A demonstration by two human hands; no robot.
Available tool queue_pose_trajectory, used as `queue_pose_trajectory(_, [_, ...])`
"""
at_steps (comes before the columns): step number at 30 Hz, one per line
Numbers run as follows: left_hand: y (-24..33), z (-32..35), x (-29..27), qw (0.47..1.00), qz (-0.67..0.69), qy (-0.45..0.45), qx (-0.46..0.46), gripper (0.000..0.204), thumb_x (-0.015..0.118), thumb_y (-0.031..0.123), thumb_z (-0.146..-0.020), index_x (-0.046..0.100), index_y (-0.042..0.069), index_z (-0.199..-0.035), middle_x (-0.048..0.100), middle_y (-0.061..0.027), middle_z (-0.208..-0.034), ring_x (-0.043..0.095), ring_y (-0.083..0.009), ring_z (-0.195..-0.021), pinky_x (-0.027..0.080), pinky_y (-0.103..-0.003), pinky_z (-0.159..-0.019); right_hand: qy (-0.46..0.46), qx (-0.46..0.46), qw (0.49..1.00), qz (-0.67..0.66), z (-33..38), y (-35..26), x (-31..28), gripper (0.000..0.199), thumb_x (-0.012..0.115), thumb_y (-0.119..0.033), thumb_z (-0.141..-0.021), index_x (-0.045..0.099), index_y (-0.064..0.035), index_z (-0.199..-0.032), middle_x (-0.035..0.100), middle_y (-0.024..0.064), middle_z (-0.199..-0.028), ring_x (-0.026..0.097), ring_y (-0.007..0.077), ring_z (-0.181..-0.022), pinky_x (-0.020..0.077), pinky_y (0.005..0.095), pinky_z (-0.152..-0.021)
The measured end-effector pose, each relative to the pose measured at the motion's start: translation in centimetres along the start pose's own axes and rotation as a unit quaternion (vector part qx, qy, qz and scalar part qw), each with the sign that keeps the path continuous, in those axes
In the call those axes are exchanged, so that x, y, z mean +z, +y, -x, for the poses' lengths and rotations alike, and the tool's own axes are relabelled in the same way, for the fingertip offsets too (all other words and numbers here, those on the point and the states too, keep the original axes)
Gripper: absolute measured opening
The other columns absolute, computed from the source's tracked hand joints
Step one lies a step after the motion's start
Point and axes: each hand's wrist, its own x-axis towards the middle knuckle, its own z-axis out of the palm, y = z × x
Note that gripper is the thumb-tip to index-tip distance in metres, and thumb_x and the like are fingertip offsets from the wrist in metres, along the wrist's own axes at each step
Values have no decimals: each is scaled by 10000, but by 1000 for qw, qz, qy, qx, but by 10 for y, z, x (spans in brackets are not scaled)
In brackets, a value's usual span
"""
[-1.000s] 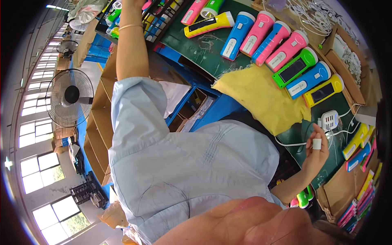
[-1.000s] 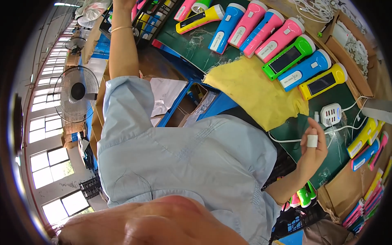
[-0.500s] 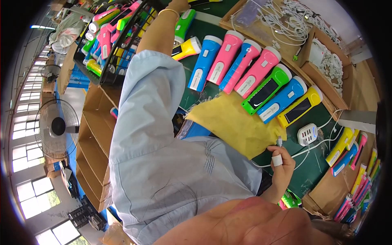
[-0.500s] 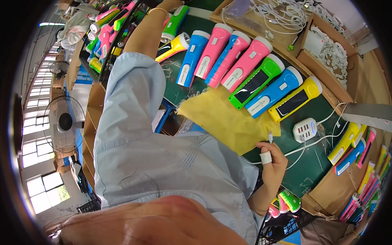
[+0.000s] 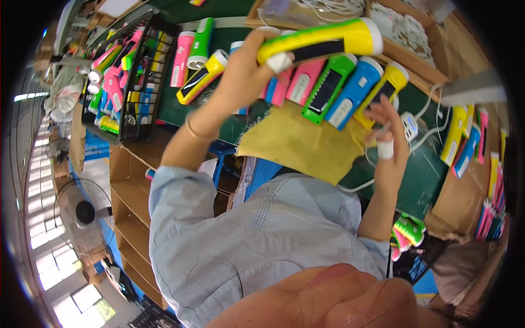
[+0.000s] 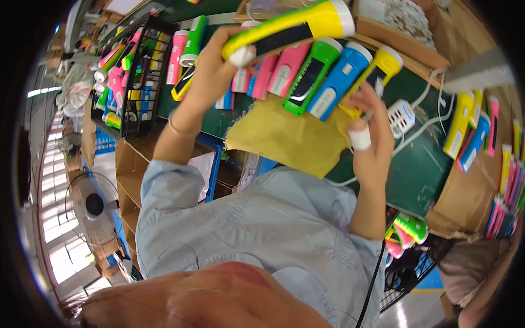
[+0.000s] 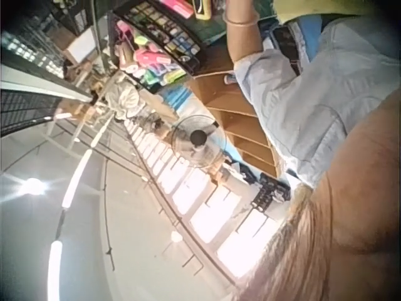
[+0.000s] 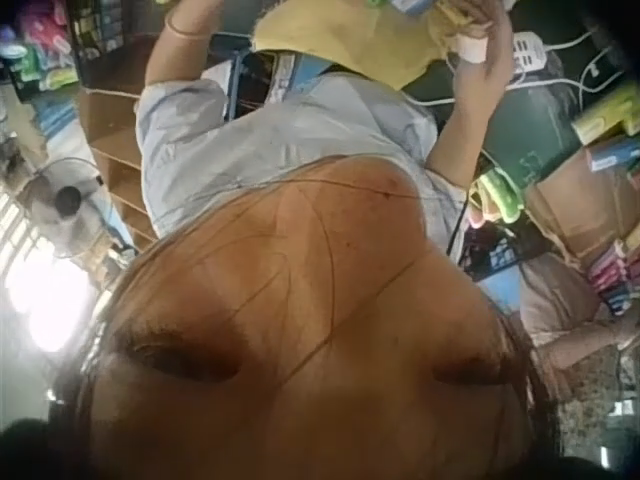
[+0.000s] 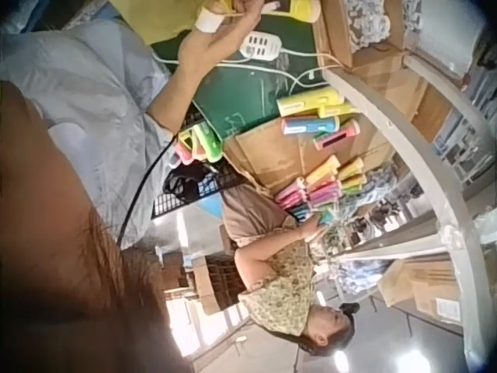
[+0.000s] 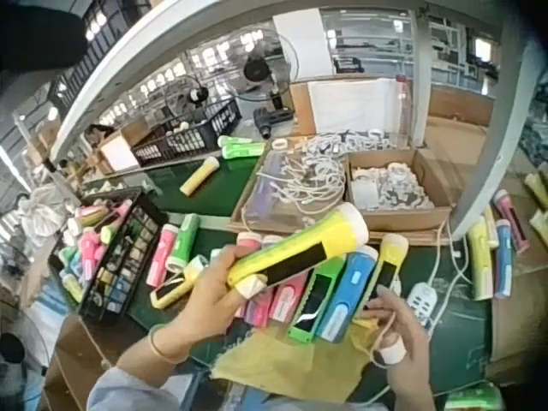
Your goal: Testing the functionality of various colored flashlights by plugging them into a power/test module on an assembly line.
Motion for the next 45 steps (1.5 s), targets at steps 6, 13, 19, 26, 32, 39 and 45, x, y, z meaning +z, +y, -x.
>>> queue_pose_trajectory(6, [23, 88, 95, 680, 588, -302, -318, 475, 350, 450, -934, 419, 17, -1117, 575, -141, -840, 625, -254, -681, 535, -357, -549, 51, 103, 979, -169, 25, -13, 44, 637, 659, -342, -775, 417, 46, -1219, 562, 142, -1053, 573, 253, -976, 473, 339, -812])
queue_pose_trajectory(13, [11, 101, 120, 918, 357, -141, -101, 527, 549, 287, -882, 333, 3, -1269, 529, -121, -1082, 532, -187, -985, 440, -308, -846, 105, -40, 932, 344, 44, 14, 26, 599, 730, -180, -679, 433, 1, -1166, 508, 198, -1036, 523, 388, -955, 463, 417, -740])
queue_pose_trajectory(19, [25, 77, 132, 867, 461, -41, -187, 425, 592, 188, -836, 414, 22, -1185, 559, -103, -1005, 581, -198, -912, 487, -323, -787, 16, -56, 984, 171, 79, 17, 17, 432, 626, -79, -775, 474, 22, -1166, 520, 161, -977, 554, 291, -886, 452, 330, -751])
queue_pose_trajectory(26, [48, 54, 132, 739, 597, -129, -285, 357, 578, 209, -853, 437, 25, -1124, 543, -91, -837, 570, -181, -636, 483, -311, -568, 68, 69, 993, 71, 82, 18, -15, 144, 531, -5, -843, 601, 27, -964, 531, 38, -836, 472, 69, -695, 382, 185, -600])
queue_pose_trajectory(32, [38, 45, 139, 606, 701, -172, -334, 366, 527, 290, -864, 452, 12, -1091, 553, -115, -800, 578, -204, -606, 487, -327, -555, 77, 72, 991, 82, 83, 25, -12, 121, 540, -18, -845, 601, 9, -946, 499, -16, -739, 421, 44, -640, 343, 181, -554])
queue_pose_trajectory(39, [44, 17, 111, 896, 396, -102, -174, 270, 508, 207, -854, 474, 23, -1050, 568, -95, -845, 584, -222, -735, 509, -375, -760, 81, 155, 982, -77, 68, 3, -27, 326, 432, -171, -933, 469, -64, -1238, 391, -60, -589, 321, 12, -475, 210, 173, -422])
queue_pose_trajectory(45, [29, -30, 94, 976, -126, 172, 38, 699, 742, 169, -693, 283, -101, -1147, 446, -294, -1092, 474, -384, -1042, 392, -394, -888, 16, 176, 975, -135, 55, 3, -34, 282, 467, -199, -927, 562, 13, -1087, 499, -20, -680, 411, 42, -553, 292, 168, -493])
